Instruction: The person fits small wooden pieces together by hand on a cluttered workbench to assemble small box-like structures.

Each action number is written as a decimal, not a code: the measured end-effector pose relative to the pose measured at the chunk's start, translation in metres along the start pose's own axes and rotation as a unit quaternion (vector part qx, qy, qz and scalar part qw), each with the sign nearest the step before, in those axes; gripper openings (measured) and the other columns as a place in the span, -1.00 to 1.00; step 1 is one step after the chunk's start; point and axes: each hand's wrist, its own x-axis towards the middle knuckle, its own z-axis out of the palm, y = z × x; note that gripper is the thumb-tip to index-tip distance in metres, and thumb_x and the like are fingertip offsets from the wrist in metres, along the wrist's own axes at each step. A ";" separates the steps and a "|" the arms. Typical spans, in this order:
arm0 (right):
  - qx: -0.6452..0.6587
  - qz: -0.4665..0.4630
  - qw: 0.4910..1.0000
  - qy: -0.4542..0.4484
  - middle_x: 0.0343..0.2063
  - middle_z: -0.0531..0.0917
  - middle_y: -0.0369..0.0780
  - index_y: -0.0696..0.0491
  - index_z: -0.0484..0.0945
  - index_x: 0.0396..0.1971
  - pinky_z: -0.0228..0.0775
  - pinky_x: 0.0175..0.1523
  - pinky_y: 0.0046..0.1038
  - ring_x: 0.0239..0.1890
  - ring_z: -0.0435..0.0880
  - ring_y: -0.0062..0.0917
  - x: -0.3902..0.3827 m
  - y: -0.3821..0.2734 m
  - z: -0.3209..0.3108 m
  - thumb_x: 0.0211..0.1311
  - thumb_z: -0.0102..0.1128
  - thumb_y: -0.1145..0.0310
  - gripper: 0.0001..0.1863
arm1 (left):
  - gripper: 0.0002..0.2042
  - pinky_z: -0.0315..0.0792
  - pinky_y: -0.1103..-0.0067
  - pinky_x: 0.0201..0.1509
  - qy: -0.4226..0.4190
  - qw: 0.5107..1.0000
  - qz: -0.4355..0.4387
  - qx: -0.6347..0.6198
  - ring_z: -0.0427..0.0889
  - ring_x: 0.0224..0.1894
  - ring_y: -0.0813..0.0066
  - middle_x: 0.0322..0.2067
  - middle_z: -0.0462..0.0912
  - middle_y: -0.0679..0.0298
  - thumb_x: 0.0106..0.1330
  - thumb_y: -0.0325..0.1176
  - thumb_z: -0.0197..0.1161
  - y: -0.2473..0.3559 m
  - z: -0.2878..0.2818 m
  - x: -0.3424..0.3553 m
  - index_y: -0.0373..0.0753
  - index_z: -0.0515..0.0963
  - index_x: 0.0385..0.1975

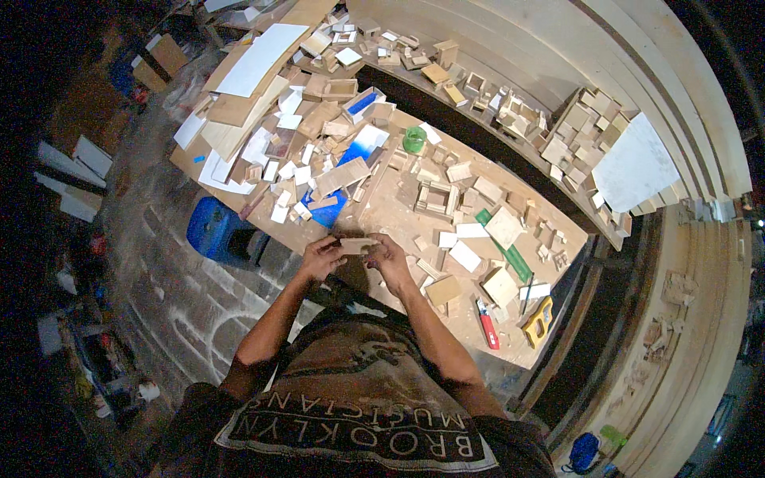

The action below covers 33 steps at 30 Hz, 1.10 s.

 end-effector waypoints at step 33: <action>-0.190 -0.052 0.945 0.261 -0.57 0.62 -0.21 0.27 0.58 -0.35 0.46 -0.51 -0.52 -0.57 0.63 -0.56 -0.014 0.090 0.011 0.38 0.12 0.39 -0.77 | -0.53 0.46 0.28 0.07 -0.099 0.771 0.278 0.565 0.55 0.00 0.03 -0.12 0.56 0.04 0.09 -0.50 0.37 0.005 -0.040 0.023 -0.29 0.49 0.07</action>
